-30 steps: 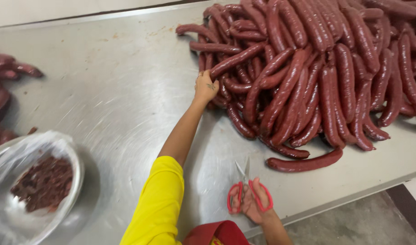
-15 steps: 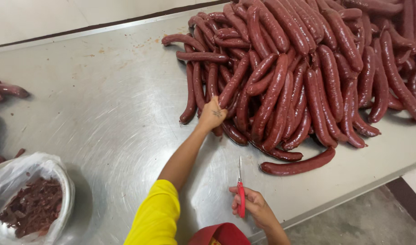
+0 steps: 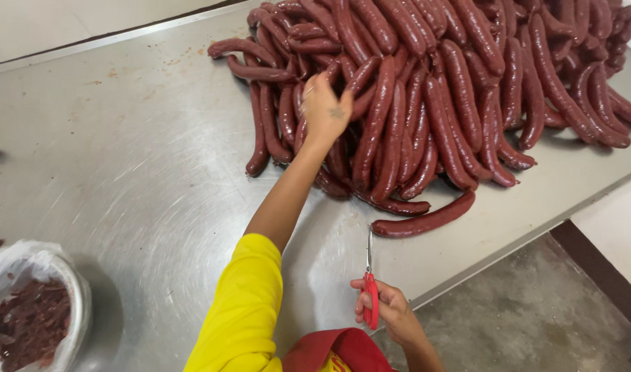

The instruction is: The person trims the ends of long cased sausages using scissors and places the trimmed sections into a bowl.

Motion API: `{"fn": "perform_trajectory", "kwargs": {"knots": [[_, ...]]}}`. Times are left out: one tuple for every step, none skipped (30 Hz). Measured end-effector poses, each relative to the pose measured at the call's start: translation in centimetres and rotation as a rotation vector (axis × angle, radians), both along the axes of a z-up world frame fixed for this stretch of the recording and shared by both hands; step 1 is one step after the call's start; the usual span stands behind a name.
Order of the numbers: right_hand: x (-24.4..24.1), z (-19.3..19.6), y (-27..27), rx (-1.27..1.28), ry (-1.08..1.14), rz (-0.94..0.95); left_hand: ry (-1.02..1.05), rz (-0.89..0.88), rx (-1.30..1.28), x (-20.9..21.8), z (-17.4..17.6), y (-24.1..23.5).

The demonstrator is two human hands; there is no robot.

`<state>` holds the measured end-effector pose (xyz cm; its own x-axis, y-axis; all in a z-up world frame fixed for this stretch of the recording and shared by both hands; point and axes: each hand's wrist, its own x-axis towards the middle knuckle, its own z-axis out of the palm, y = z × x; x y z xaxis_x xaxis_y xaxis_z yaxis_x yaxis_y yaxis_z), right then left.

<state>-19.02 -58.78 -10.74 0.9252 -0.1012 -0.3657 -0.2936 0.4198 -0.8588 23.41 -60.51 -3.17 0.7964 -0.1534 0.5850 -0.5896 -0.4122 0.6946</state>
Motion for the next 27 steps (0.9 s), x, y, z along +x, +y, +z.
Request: {"fn": "perform_trajectory", "kwargs": {"knots": [[-0.1, 0.0, -0.4, -0.002, -0.003, -0.003, -0.056, -0.031, 0.029, -0.1, 1.4, -2.2], [-0.3, 0.0, -0.8, 0.009, 0.007, -0.008, -0.092, -0.045, 0.098, -0.6, 2.6, -4.5], [-0.2, 0.0, -1.2, 0.023, 0.018, -0.015, -0.129, -0.061, 0.170, -1.0, 3.5, -6.8], [-0.2, 0.0, -1.9, 0.024, 0.014, -0.020, -0.133, -0.065, 0.171, -1.0, 4.6, -9.3], [-0.5, 0.0, -2.4, 0.017, 0.014, -0.037, -0.175, 0.003, 0.364, -0.9, 5.4, -11.5], [-0.7, -0.1, -2.9, 0.011, 0.013, -0.053, -0.219, 0.071, 0.556, -0.9, 5.8, -12.8], [-0.6, -0.3, -3.4, 0.015, 0.013, -0.060, -0.221, 0.064, 0.560, -0.7, 6.0, -13.6], [-0.8, -0.4, -3.8, 0.024, 0.013, -0.082, -0.058, 0.027, 0.737, -0.2, 6.4, -14.4], [-0.7, -0.6, -4.4, 0.029, 0.007, -0.106, 0.103, -0.009, 0.907, 0.3, 6.9, -15.3], [-0.7, -0.8, -4.8, 0.029, 0.002, -0.115, 0.094, -0.015, 0.908, 0.5, 7.0, -16.2], [-0.7, -1.0, -5.2, 0.040, -0.003, -0.125, 0.080, 0.028, 1.016, 0.8, 7.0, -16.9], [-0.6, -1.2, -5.4, 0.051, -0.008, -0.134, 0.066, 0.073, 1.123, 1.2, 6.9, -17.7], [-0.6, -1.4, -5.6, 0.056, -0.005, -0.136, 0.068, 0.070, 1.128, 1.3, 6.5, -18.1], [-0.4, -1.5, -5.8, 0.042, 0.011, -0.145, 0.067, 0.081, 1.123, 1.4, 6.1, -18.4], [-0.3, -1.6, -5.8, 0.029, 0.026, -0.151, 0.066, 0.096, 1.118, 1.4, 5.8, -18.4], [-0.4, -1.5, -5.7, 0.033, 0.028, -0.149, 0.069, 0.097, 1.122, 1.4, 5.4, -17.9], [-0.4, -1.4, -5.6, 0.039, -0.001, -0.151, 0.077, 0.069, 1.030, 1.5, 5.2, -17.0], [-0.3, -1.3, -5.4, 0.045, -0.030, -0.153, 0.085, 0.041, 0.937, 1.4, 5.1, -16.1], [-0.3, -1.1, -5.2, 0.045, -0.032, -0.147, 0.086, 0.047, 0.936, 1.3, 5.1, -15.2], [-0.3, -0.9, -4.9, 0.036, -0.037, -0.134, 0.052, 0.041, 0.936, 1.0, 5.0, -14.2], [-0.3, -0.7, -4.7, 0.025, -0.041, -0.119, 0.020, 0.036, 0.934, 0.8, 5.0, -13.2], [-0.2, -0.6, -4.5, 0.023, -0.042, -0.112, 0.022, 0.043, 0.932, 0.5, 4.9, -12.1], [-0.3, -0.5, -4.3, 0.031, -0.031, -0.096, 0.053, 0.007, 0.911, 0.0, 4.6, -10.9], [-0.3, -0.4, -4.1, 0.039, -0.019, -0.080, 0.083, -0.028, 0.890, -0.3, 4.3, -9.7], [-0.3, -0.3, -3.9, 0.042, -0.017, -0.070, 0.089, -0.020, 0.892, -0.4, 3.9, -8.5], [-0.4, -0.1, -3.7, 0.045, -0.023, -0.073, 0.109, -0.020, 0.813, -0.4, 3.3, -7.3], [-0.5, 0.0, -3.5, 0.051, -0.027, -0.074, 0.129, -0.018, 0.736, -0.4, 2.4, -5.9]]}}
